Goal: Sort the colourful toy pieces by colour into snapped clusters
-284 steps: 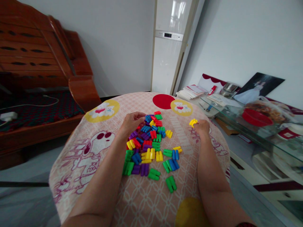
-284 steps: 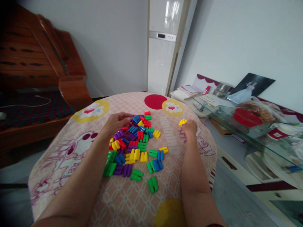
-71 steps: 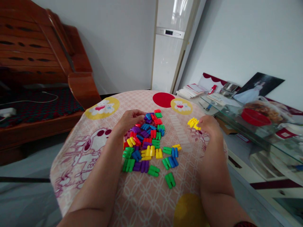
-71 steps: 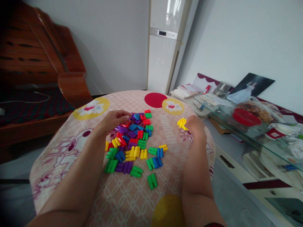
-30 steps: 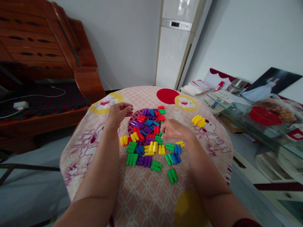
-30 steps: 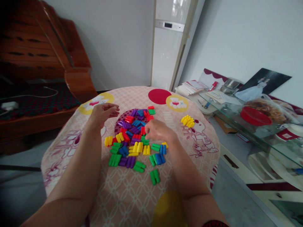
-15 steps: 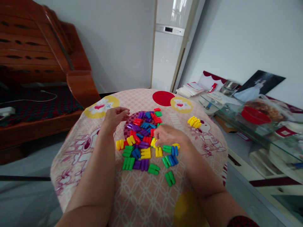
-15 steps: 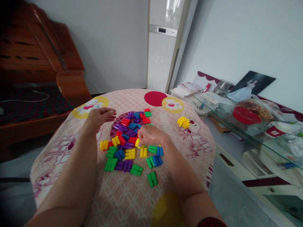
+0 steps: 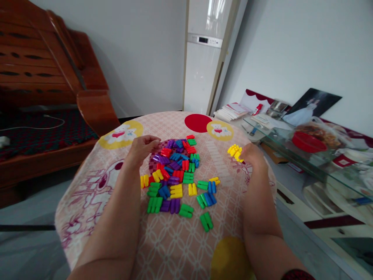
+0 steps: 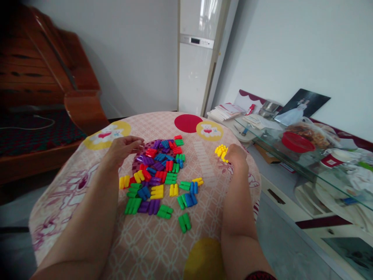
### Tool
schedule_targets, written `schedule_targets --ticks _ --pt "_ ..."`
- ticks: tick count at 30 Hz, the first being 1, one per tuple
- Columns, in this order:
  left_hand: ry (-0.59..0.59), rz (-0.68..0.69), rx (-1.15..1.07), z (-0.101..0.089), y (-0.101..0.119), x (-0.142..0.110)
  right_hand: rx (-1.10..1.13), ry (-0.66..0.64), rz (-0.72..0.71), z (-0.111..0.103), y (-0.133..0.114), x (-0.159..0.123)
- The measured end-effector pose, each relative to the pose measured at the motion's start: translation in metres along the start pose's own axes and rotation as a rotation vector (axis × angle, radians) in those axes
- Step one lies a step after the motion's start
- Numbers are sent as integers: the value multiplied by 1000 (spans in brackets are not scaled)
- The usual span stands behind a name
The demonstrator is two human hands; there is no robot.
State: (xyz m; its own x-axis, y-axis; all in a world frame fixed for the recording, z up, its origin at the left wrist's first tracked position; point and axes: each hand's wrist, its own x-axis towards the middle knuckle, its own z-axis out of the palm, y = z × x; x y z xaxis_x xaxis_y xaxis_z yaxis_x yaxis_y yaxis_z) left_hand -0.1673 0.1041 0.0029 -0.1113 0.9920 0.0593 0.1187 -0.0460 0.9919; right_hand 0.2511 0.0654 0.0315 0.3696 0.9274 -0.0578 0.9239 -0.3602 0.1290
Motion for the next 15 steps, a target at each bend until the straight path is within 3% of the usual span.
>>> schedule_targets --ticks 8,15 --pt "-10 3 11 2 -1 0 54 -19 15 11 -4 9" --pt "-13 7 -3 -1 -2 1 213 24 19 1 0 3"
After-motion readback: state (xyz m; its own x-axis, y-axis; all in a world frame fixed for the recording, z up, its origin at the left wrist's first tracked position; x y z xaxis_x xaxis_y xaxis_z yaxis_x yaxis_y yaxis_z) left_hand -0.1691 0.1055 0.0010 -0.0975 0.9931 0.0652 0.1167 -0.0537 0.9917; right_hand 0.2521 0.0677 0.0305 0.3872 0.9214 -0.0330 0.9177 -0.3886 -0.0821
